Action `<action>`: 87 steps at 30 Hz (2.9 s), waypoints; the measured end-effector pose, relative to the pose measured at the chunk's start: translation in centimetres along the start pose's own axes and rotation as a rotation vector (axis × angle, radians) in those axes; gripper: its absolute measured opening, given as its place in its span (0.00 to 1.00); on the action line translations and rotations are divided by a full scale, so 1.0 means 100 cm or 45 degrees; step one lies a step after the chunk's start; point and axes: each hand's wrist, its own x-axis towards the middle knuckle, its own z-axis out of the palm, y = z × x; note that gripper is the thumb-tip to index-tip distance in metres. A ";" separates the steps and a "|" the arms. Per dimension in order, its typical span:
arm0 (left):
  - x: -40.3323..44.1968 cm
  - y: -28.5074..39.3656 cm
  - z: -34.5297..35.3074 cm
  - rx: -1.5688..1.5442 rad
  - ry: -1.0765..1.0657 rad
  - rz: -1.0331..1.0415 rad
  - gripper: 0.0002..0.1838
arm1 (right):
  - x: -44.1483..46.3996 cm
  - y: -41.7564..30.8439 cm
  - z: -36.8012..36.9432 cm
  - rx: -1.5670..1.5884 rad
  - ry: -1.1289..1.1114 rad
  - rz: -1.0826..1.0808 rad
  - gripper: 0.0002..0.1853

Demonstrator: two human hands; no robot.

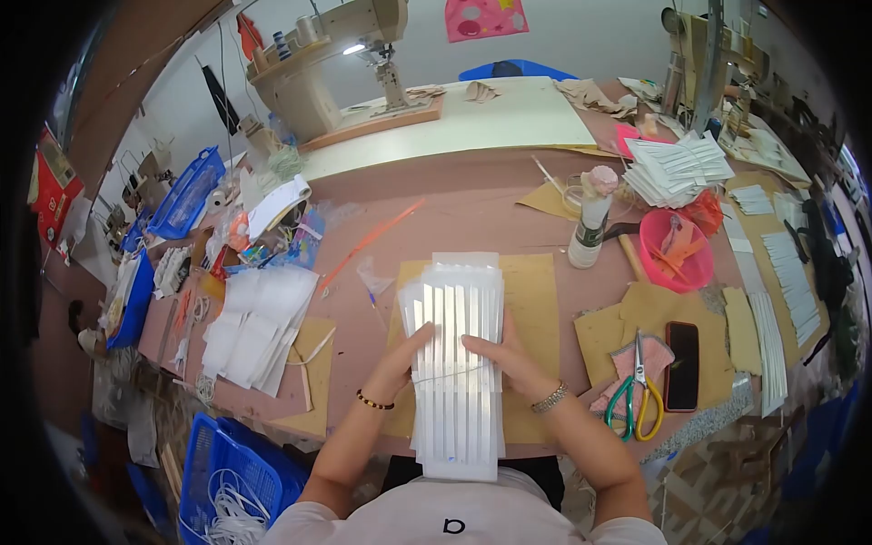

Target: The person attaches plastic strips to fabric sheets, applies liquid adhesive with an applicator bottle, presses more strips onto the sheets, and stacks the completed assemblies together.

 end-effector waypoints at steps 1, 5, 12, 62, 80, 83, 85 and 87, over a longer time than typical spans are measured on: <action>0.003 0.002 0.003 -0.004 0.003 -0.002 0.32 | 0.003 -0.005 -0.001 -0.066 0.020 0.058 0.39; 0.011 0.003 0.006 0.092 0.071 0.060 0.31 | 0.005 -0.014 0.007 -0.052 0.061 0.067 0.38; 0.008 0.004 0.010 0.104 0.060 0.039 0.35 | 0.007 -0.011 0.011 -0.097 0.043 -0.029 0.36; 0.016 -0.078 -0.109 -1.143 -0.292 -0.095 0.30 | 0.012 -0.159 -0.222 -0.039 0.616 -0.260 0.11; 0.157 0.117 0.008 -0.207 -0.238 0.302 0.34 | 0.132 -0.220 -0.357 0.225 1.396 -0.676 0.55; 0.215 0.148 0.030 -0.189 -0.246 0.264 0.32 | 0.145 -0.203 -0.369 0.323 1.385 -0.854 0.53; 0.270 0.162 0.038 -0.211 -0.240 0.305 0.32 | 0.139 -0.205 -0.353 0.364 1.298 -0.840 0.53; 0.320 0.172 0.050 -0.244 -0.282 0.299 0.31 | 0.139 -0.203 -0.368 0.386 1.165 -0.847 0.51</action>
